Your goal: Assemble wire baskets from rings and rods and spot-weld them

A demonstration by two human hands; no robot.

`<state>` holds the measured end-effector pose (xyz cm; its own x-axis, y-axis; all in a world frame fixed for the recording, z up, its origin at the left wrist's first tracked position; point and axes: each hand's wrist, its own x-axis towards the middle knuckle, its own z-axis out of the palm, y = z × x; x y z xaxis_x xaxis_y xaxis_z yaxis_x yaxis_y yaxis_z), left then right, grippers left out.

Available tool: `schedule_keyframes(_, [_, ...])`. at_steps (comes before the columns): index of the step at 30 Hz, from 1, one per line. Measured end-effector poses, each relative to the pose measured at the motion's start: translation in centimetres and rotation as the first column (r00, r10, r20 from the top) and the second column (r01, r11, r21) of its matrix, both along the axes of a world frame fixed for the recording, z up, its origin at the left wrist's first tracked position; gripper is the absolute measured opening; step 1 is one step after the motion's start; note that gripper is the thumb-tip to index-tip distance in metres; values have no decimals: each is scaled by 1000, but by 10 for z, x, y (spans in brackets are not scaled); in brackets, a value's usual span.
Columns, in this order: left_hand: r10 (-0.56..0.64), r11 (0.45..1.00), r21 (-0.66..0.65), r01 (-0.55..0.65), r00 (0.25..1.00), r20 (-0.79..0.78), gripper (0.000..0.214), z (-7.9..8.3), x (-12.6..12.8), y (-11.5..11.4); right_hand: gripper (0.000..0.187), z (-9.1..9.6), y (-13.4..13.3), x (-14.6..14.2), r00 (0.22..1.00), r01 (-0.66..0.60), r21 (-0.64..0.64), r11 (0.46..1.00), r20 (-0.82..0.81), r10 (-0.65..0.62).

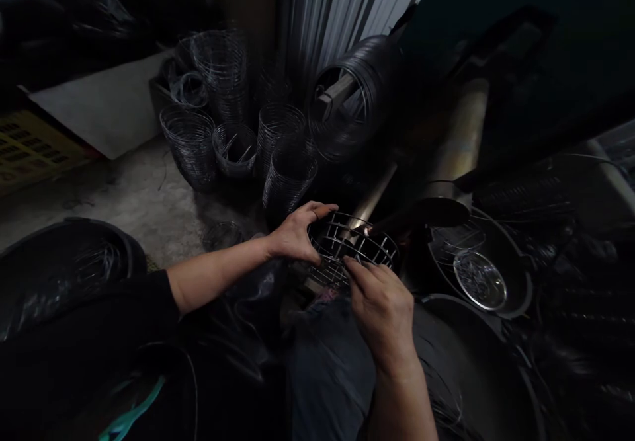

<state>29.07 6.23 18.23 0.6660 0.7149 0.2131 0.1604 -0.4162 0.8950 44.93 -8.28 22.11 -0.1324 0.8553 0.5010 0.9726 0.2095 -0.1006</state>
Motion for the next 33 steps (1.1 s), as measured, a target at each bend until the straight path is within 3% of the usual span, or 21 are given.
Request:
schedule_keyframes(8, [13, 999, -37, -12, 1000, 26, 104, 0, 8, 6, 22, -4, 6, 7, 997, 11, 2, 1000, -72, -10])
schedule_keyframes(15, [51, 996, -71, -54, 998, -44, 105, 6, 19, 19, 26, -1, 28, 17, 995, 72, 49, 996, -69, -69])
schedule_keyframes(19, [48, 996, -70, -51, 998, -40, 102, 6, 22, 23, 27, 3, 21, 13, 974, 142, 4, 990, -177, -139])
schedule_keyframes(21, [59, 996, -64, -63, 996, -60, 105, 6, 25, 26, 28, 8, 10, 6, 908, 241, 3, 971, -354, -224])
schedule_keyframes(25, [95, 993, -60, -101, 992, -83, 112, 6, 34, 37, 29, 11, -10, -7, 654, 379, -10, 925, -704, -275])
schedule_keyframes(30, [42, 995, -92, -41, 999, 3, 131, -12, 28, 44, 35, -8, -24, -8, 448, 336, -250, 908, -806, -387])
schedule_keyframes(33, [54, 961, -276, -23, 993, 106, 144, -38, 20, 39, 40, -17, -30, -7, 324, 253, -340, 906, -852, -411])
